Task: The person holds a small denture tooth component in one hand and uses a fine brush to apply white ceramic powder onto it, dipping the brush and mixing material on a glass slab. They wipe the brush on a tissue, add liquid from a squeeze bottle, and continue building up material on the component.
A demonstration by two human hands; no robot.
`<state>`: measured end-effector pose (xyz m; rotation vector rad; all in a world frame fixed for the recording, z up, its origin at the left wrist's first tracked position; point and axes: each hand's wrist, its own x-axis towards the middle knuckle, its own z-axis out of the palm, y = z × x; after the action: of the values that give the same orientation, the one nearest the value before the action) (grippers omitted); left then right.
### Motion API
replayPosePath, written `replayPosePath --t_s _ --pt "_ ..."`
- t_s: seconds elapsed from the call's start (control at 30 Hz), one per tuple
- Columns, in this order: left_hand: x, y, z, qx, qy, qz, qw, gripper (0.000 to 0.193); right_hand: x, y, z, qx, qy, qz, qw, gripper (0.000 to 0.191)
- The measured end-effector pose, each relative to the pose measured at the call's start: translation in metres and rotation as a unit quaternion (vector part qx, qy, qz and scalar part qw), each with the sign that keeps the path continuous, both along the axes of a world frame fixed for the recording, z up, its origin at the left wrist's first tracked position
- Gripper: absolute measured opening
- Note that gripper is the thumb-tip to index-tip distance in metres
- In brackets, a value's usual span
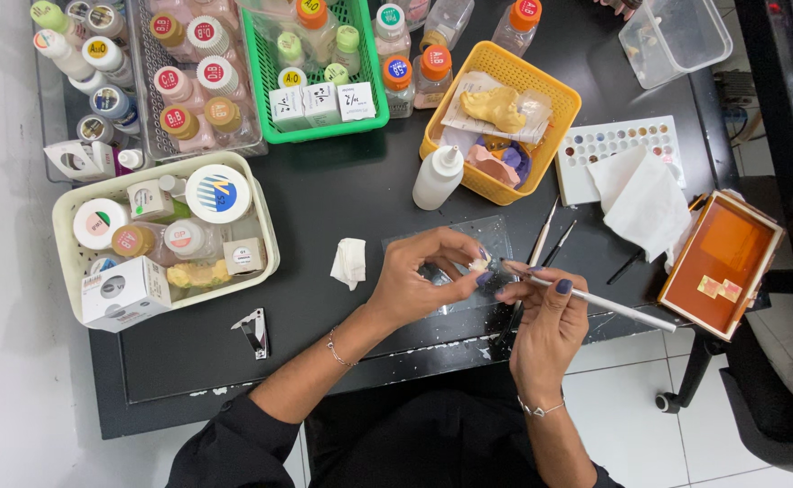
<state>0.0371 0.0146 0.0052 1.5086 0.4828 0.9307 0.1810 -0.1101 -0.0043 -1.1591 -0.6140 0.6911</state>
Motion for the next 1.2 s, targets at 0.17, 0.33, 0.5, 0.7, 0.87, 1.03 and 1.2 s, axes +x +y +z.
replayPosePath --t_s 0.17,0.33,0.5,0.7,0.87,1.03,1.2 --pt "0.001 -0.002 0.007 0.102 -0.027 0.021 0.994 0.026 -0.002 0.004 0.004 -0.046 -0.035 -0.015 0.998 0.037" --pt "0.000 -0.004 0.011 0.173 -0.020 0.008 0.985 0.025 -0.007 0.003 0.000 -0.091 -0.051 -0.036 0.994 0.035" --pt "0.002 -0.004 0.013 0.238 -0.011 0.019 0.971 0.026 -0.006 0.004 -0.003 -0.097 -0.035 -0.038 0.994 0.035" --pt "-0.001 -0.004 0.016 0.291 0.012 0.038 0.956 0.026 -0.001 0.005 0.001 -0.093 0.035 -0.024 0.995 0.036" --pt "-0.003 0.002 0.017 0.311 0.011 0.064 0.948 0.027 0.004 0.003 0.011 -0.072 0.050 -0.027 0.996 0.038" --pt "-0.002 0.003 0.015 0.203 -0.005 0.036 0.978 0.026 0.007 -0.003 0.023 -0.026 0.027 -0.012 0.999 0.036" --pt "-0.002 -0.003 0.010 0.085 -0.028 -0.006 0.996 0.027 0.002 -0.012 0.040 0.039 -0.011 0.016 0.999 0.029"
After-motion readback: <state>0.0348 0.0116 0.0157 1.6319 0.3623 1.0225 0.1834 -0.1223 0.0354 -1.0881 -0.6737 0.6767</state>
